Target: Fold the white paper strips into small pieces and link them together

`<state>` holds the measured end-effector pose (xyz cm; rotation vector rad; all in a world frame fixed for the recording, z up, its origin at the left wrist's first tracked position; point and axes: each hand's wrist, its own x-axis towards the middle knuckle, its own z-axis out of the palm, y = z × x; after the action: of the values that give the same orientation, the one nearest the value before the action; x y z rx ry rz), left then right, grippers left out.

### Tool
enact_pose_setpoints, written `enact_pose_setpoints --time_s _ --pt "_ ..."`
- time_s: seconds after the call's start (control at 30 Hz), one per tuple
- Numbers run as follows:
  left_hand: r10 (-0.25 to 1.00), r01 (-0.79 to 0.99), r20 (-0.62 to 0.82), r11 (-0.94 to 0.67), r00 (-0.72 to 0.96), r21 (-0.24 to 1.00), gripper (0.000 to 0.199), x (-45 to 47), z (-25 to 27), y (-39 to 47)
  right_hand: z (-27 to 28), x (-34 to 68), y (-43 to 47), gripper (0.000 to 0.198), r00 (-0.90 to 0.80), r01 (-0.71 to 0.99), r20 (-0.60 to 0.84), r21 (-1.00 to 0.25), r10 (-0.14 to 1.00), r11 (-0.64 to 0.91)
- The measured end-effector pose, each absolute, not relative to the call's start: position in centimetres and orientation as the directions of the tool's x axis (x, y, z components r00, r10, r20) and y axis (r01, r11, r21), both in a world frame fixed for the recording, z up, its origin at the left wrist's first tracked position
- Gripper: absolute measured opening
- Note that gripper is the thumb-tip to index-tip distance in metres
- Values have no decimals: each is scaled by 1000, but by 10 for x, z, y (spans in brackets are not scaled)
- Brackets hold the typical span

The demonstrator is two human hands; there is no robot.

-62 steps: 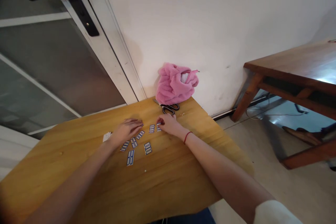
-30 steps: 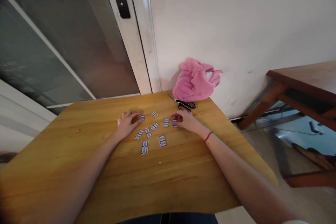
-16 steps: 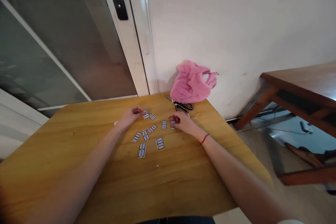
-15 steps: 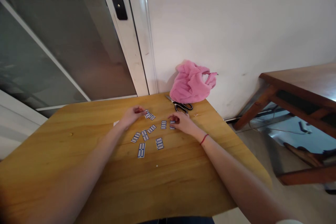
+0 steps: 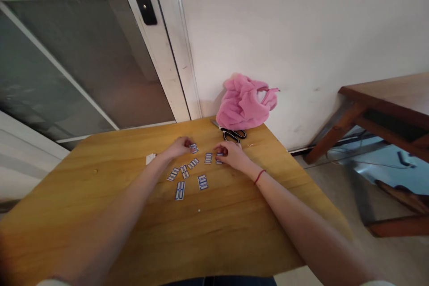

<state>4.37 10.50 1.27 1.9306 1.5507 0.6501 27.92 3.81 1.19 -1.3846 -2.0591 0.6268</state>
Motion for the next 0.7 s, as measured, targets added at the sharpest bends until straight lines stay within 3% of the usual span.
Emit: enact_pose_setpoints --time_s 0.13,0.33,0.5,0.57,0.7 --pt "965 702 -63 -140 256 698 18 52 17 104 12 279 38 23 -287 667 204 -659 936 348" --pt "958 626 -56 -140 283 767 19 54 37 87 12 279 39 21 -313 636 211 -678 926 370" --pt "826 550 -194 -160 529 820 27 58 63 48 10 280 41 22 -313 645 210 -669 926 370" --pt "747 562 -238 -212 621 800 21 63 62 31 10 280 41 21 -313 642 215 -670 925 373" --pt "795 623 -185 -284 578 729 18 73 47 11 11 279 40 21 -311 640 219 -672 925 374"
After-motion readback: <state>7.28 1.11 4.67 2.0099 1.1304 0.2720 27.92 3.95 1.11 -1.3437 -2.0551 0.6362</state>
